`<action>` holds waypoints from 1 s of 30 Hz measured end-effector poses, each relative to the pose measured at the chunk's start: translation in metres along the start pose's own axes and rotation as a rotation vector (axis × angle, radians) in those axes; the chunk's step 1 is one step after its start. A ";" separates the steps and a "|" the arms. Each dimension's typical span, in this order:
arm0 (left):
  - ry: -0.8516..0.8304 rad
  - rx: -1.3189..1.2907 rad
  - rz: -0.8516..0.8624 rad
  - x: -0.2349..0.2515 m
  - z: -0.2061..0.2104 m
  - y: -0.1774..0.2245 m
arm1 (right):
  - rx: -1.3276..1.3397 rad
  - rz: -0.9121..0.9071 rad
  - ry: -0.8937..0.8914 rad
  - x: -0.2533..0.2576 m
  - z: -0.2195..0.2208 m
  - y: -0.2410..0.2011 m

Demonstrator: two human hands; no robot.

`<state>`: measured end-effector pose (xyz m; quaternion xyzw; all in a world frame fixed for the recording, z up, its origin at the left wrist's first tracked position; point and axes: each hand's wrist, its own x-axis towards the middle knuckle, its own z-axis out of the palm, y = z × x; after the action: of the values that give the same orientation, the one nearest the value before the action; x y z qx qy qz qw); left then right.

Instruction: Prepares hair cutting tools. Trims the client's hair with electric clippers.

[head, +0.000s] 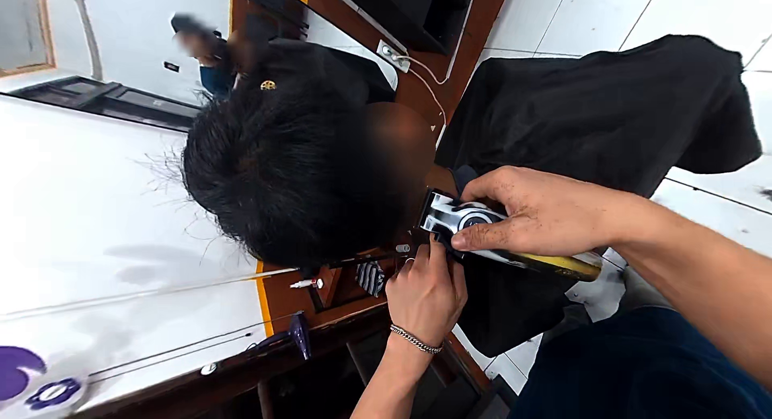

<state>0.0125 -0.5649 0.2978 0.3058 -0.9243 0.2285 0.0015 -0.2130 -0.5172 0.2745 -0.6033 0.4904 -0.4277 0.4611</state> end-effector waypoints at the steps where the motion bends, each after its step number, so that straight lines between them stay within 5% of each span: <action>1: -0.008 0.005 -0.009 0.000 -0.001 0.001 | -0.012 0.007 -0.021 0.002 -0.003 -0.001; 30: -0.134 0.030 -0.104 -0.004 0.001 0.021 | -0.080 -0.078 -0.116 0.017 -0.022 0.002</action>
<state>0.0040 -0.5476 0.2876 0.3679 -0.9017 0.2210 -0.0529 -0.2317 -0.5372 0.2785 -0.6637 0.4558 -0.3896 0.4472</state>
